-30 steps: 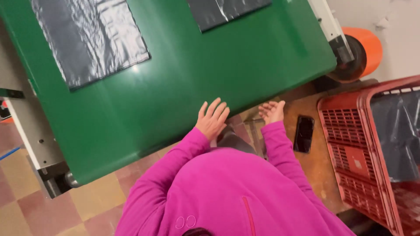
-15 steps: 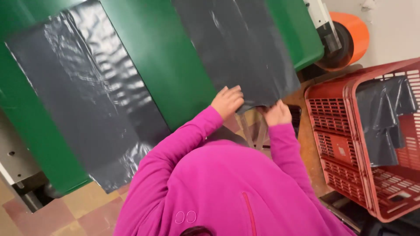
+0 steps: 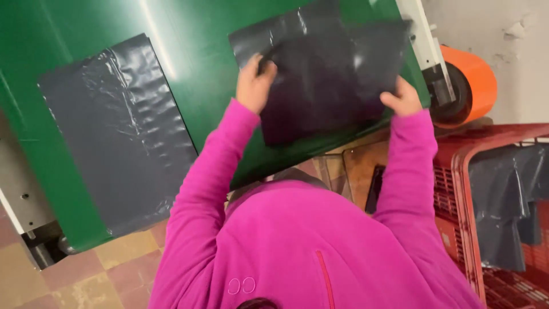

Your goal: Folding black plastic bags on a conveyor belt and placing them into a crate.

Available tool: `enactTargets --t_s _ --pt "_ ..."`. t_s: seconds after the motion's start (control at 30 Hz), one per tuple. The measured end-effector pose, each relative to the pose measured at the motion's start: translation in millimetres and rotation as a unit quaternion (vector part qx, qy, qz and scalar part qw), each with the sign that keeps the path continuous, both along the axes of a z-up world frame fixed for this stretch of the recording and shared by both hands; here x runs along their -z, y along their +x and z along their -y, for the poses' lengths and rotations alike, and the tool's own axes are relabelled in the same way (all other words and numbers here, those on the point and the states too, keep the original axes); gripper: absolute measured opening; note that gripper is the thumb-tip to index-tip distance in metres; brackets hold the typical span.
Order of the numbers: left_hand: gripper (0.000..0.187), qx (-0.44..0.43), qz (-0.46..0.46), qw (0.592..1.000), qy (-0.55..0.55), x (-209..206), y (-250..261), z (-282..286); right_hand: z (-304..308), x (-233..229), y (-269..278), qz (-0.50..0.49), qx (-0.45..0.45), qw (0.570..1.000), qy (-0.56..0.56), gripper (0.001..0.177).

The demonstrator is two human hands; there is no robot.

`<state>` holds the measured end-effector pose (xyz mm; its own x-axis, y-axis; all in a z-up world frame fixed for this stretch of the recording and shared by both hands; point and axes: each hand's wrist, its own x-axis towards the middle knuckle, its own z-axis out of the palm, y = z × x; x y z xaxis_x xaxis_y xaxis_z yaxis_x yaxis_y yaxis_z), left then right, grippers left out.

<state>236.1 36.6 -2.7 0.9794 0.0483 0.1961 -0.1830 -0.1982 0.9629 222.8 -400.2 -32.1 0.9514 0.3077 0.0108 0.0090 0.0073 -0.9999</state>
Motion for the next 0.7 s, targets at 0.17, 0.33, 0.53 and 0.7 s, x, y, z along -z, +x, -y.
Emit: enactTargets --t_s 0.17,0.33,0.53,0.7 --pt "0.033 -0.150 0.023 0.983 0.104 98 93 -51 -30 79 101 -0.096 0.055 0.962 -0.249 0.050" --pt "0.033 -0.170 -0.090 0.968 0.163 100 91 -54 -45 70 84 -0.064 0.051 0.939 -0.335 0.031" --pt "0.034 -0.144 -0.096 0.962 0.210 80 85 -55 -66 0 89 -0.059 -0.010 0.815 -0.577 0.040" --pt "0.035 -0.143 -0.155 0.948 0.238 71 84 -51 -101 -33 154 0.115 0.031 0.804 -0.583 0.044"
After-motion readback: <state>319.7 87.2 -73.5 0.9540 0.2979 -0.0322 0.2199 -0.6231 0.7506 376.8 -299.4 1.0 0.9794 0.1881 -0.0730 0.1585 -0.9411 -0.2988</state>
